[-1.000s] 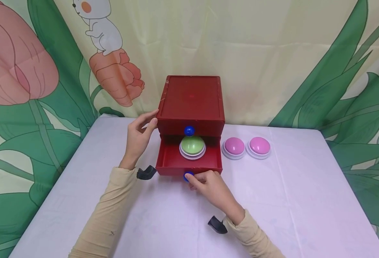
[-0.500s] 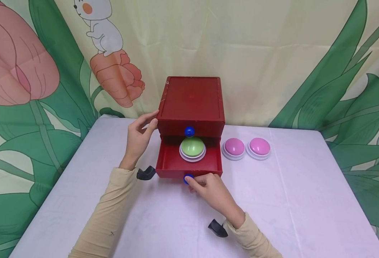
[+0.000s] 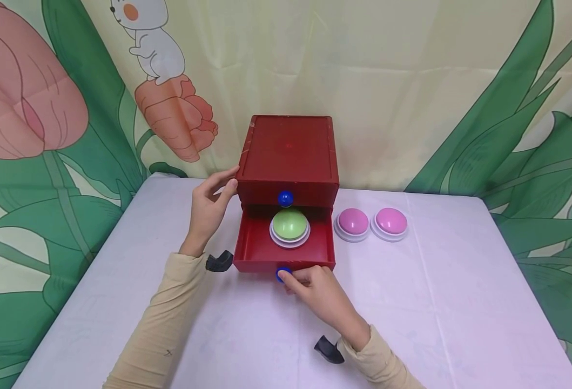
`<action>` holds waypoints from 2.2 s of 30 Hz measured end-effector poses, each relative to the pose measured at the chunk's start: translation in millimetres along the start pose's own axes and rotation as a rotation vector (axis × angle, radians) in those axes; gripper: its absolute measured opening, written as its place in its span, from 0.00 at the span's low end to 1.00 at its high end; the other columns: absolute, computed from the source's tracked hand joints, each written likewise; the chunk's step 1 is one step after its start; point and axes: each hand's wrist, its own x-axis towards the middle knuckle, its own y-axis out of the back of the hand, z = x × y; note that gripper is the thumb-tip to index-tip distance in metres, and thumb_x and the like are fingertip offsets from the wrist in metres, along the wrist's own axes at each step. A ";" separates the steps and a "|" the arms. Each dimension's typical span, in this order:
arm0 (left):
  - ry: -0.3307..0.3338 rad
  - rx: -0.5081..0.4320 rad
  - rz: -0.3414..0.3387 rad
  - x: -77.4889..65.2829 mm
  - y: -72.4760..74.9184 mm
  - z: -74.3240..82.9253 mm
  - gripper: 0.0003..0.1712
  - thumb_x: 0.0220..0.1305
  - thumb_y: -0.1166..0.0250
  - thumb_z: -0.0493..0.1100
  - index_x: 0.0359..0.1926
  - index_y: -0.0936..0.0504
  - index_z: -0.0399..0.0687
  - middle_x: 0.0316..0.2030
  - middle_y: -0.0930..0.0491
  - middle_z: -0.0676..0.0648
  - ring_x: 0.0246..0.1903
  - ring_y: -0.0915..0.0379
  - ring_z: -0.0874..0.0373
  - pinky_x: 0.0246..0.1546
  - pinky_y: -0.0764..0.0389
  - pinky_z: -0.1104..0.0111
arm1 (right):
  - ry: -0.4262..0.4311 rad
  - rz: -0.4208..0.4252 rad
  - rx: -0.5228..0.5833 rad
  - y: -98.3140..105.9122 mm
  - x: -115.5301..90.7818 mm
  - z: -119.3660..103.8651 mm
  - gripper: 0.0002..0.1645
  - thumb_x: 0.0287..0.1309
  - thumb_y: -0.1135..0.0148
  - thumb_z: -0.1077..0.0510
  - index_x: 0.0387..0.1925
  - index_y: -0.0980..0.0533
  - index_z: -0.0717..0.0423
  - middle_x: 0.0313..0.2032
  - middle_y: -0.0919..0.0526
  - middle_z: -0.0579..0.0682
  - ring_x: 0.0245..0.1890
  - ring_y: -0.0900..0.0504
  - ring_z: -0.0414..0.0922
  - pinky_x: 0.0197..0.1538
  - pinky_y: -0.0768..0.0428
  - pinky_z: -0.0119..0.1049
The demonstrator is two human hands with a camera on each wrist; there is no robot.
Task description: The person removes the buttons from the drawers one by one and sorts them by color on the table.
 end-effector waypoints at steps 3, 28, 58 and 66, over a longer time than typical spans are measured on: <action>0.002 0.005 -0.002 0.0 0.1 0.4 0.20 0.69 0.39 0.36 0.60 0.21 0.36 0.57 0.20 0.36 0.54 0.21 0.44 0.50 0.18 0.47 | 0.002 0.001 -0.007 -0.6 -2.1 -1.1 0.23 0.65 0.41 0.38 0.36 0.12 0.50 0.29 0.13 0.40 0.33 0.14 0.44 0.40 0.18 0.30; -0.069 -0.024 0.023 6.4 -0.8 -37.4 0.19 0.69 0.36 0.43 0.59 0.18 0.49 0.54 0.17 0.48 0.51 0.20 0.58 0.46 0.15 0.62 | 0.013 -0.025 0.117 -3.8 -11.9 0.0 0.22 0.67 0.41 0.41 0.40 0.13 0.53 0.34 0.11 0.52 0.35 0.12 0.50 0.43 0.13 0.40; -0.031 -0.015 0.014 3.1 -1.9 -28.5 0.20 0.69 0.38 0.37 0.60 0.20 0.40 0.55 0.19 0.40 0.53 0.20 0.50 0.45 0.17 0.71 | -0.002 0.038 0.071 25.7 -27.2 -18.5 0.19 0.68 0.42 0.41 0.42 0.13 0.48 0.34 0.11 0.42 0.36 0.13 0.36 0.44 0.15 0.33; -0.070 -0.024 0.019 4.5 -1.7 -37.5 0.19 0.69 0.37 0.44 0.60 0.18 0.50 0.54 0.18 0.49 0.51 0.20 0.59 0.44 0.15 0.69 | 0.002 0.072 0.053 39.9 -32.9 -28.3 0.21 0.68 0.42 0.42 0.47 0.14 0.51 0.37 0.10 0.43 0.37 0.12 0.34 0.45 0.16 0.30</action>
